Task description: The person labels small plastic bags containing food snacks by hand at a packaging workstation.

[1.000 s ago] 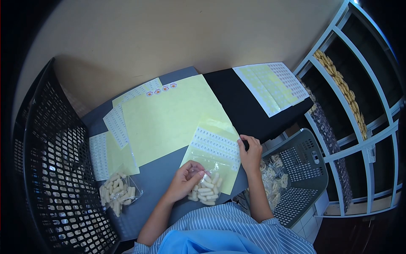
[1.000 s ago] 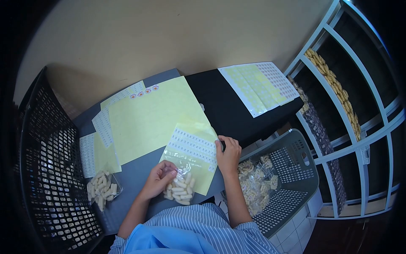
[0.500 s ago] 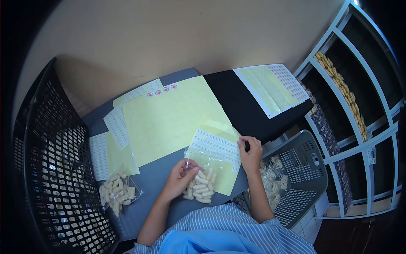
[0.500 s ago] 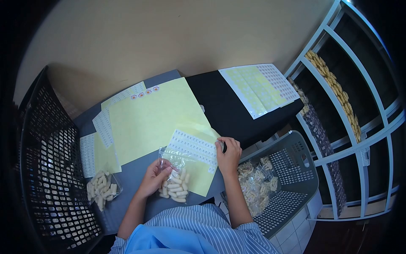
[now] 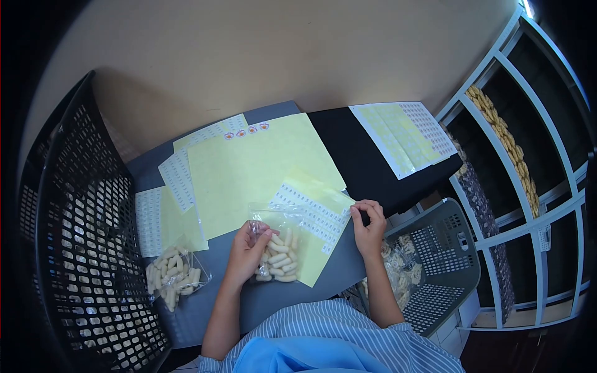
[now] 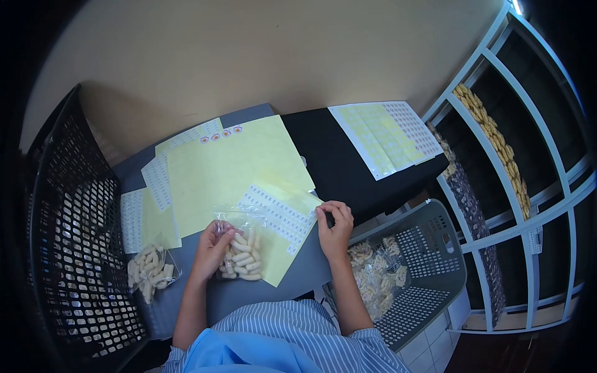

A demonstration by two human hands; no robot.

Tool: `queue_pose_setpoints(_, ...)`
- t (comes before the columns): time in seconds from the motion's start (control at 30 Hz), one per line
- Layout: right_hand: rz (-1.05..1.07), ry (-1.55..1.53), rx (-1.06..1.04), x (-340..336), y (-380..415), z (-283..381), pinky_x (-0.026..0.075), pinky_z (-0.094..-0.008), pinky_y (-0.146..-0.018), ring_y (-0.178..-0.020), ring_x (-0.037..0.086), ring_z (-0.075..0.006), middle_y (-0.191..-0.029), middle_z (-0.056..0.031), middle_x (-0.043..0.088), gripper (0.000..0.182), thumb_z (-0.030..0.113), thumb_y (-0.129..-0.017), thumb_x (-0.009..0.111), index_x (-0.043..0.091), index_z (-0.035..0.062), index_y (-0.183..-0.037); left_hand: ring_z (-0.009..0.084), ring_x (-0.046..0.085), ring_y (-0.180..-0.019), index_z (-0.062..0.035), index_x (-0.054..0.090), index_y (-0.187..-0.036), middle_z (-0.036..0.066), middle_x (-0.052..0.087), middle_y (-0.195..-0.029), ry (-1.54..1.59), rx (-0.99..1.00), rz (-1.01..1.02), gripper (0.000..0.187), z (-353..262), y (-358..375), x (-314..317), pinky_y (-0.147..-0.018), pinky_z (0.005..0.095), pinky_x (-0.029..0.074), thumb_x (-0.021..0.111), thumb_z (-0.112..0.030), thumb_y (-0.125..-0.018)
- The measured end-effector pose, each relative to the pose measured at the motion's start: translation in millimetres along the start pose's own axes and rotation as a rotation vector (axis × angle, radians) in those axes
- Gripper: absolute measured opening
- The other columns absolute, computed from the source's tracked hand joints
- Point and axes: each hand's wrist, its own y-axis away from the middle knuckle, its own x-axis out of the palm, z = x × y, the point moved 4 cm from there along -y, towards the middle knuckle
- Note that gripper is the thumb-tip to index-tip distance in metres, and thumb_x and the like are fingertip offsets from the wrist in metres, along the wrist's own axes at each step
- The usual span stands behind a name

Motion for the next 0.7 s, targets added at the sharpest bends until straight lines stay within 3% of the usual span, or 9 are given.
queue_pose_setpoints(0.07, 0.03, -0.067, 0.048, 5.0, -0.6, 6.1, 0.041, -0.0289, -0.076, -0.083, 0.053, -0.0186, -0.083, -0.0067, 0.057, 0.007, 0.007, -0.075, 0.06, 0.059, 0.0002, -0.075, 0.0121, 0.056, -0.081, -0.0009, 0.049, -0.09, 0.009, 0.059, -0.087, -0.004, 0.008, -0.007, 0.008, -1.4, -0.2, -0.5, -0.075, 0.0234, 0.043, 0.049, -0.007, -0.085)
queue_pose_setpoints(0.13, 0.074, -0.37, 0.162, 11.5, -3.0, 15.4, 0.039, -0.0281, -0.079, -0.086, 0.052, -0.0171, -0.086, -0.0067, 0.056, 0.007, 0.008, -0.076, 0.06, 0.061, 0.0011, -0.078, 0.0126, 0.055, -0.082, -0.001, 0.048, -0.092, 0.009, 0.059, -0.089, 0.006, 0.043, -0.034, 0.009, -3.4, -0.8, -4.0, -0.075, 0.0237, 0.042, 0.049, -0.007, -0.086)
queue_pose_setpoints(0.17, 0.081, -0.378, 0.16, 15.1, -3.3, 22.7, 0.039, -0.0281, -0.079, -0.086, 0.052, -0.0171, -0.086, -0.0067, 0.056, 0.007, 0.008, -0.076, 0.06, 0.061, 0.0011, -0.078, 0.0126, 0.055, -0.082, -0.001, 0.048, -0.092, 0.009, 0.059, -0.089, 0.002, 0.045, -0.044, 0.009, -3.1, -1.5, -6.1, -0.075, 0.0237, 0.042, 0.049, -0.007, -0.086)
queue_pose_setpoints(0.23, 0.163, -0.719, 0.288, 29.3, -3.5, 37.2, 0.038, -0.0274, -0.082, -0.092, 0.05, -0.0163, -0.092, -0.007, 0.054, 0.008, 0.007, -0.077, 0.06, 0.063, 0.0019, -0.082, 0.0137, 0.055, -0.085, -0.0013, 0.046, -0.097, 0.01, 0.058, -0.091, 0.04, 0.17, -0.123, 0.012, -8.8, -2.6, -9.8, -0.077, 0.0244, 0.042, 0.047, -0.006, -0.086)
queue_pose_setpoints(0.33, 0.234, -0.828, 0.267, 52.6, 1.6, 76.8, 0.036, -0.0281, -0.084, -0.095, 0.048, -0.0174, -0.097, -0.0065, 0.053, 0.009, 0.008, -0.075, 0.062, 0.065, 0.0045, -0.082, 0.0147, 0.054, -0.088, -0.0014, 0.045, -0.102, 0.011, 0.057, -0.095, 0.109, 0.189, -0.192, 0.016, -19.4, 0.0, -5.3, -0.08, 0.0261, 0.042, 0.045, -0.004, -0.086)
queue_pose_setpoints(0.37, 0.249, -0.763, 0.216, 59.9, 2.4, 91.2, 0.035, -0.0288, -0.085, -0.097, 0.047, -0.0179, -0.098, -0.0063, 0.053, 0.009, 0.009, -0.074, 0.064, 0.066, 0.0058, -0.082, 0.0144, 0.053, -0.093, 0.0001, 0.04, -0.112, 0.013, 0.056, -0.099, 0.116, 0.253, -0.185, 0.025, -17.6, -0.8, -4.2, -0.083, 0.0254, 0.041, 0.043, -0.006, -0.088)
queue_pose_setpoints(0.5, 0.287, -0.596, 0.108, 94.3, 11.1, 126.0, 0.036, -0.0301, -0.082, -0.092, 0.044, -0.0182, -0.092, -0.0046, 0.052, 0.009, 0.014, -0.07, 0.067, 0.067, 0.0091, -0.078, 0.0183, 0.048, -0.105, 0.0006, 0.038, -0.121, 0.014, 0.05, -0.113, 0.074, 0.295, -0.249, 0.033, -30.2, 5.9, -0.5, -0.09, 0.0275, 0.037, 0.034, -0.014, -0.091)
queue_pose_setpoints(0.57, 0.292, -0.569, 0.102, 105.3, 14.9, 138.9, 0.033, -0.0312, -0.08, -0.085, 0.042, -0.0178, -0.086, -0.0021, 0.051, 0.011, 0.017, -0.069, 0.068, 0.068, 0.0107, -0.078, 0.0186, 0.047, -0.106, 0.0009, 0.04, -0.12, 0.014, 0.048, -0.116, 0.076, 0.32, -0.29, 0.033, -25.0, 4.3, -4.3, -0.091, 0.0283, 0.036, 0.034, -0.014, -0.091)
queue_pose_setpoints(0.7, 0.27, -0.499, 0.103, 111.7, 19.7, 148.6, 0.029, -0.0326, -0.083, -0.086, 0.042, -0.0179, -0.087, -0.0006, 0.052, 0.011, 0.019, -0.07, 0.068, 0.068, 0.012, -0.078, 0.0203, 0.042, -0.113, 0.0036, 0.039, -0.121, 0.016, 0.044, -0.122, 0.196, 0.351, -0.331, 0.035, -18.0, 4.1, -9.0, -0.096, 0.0309, 0.033, 0.03, -0.014, -0.092)
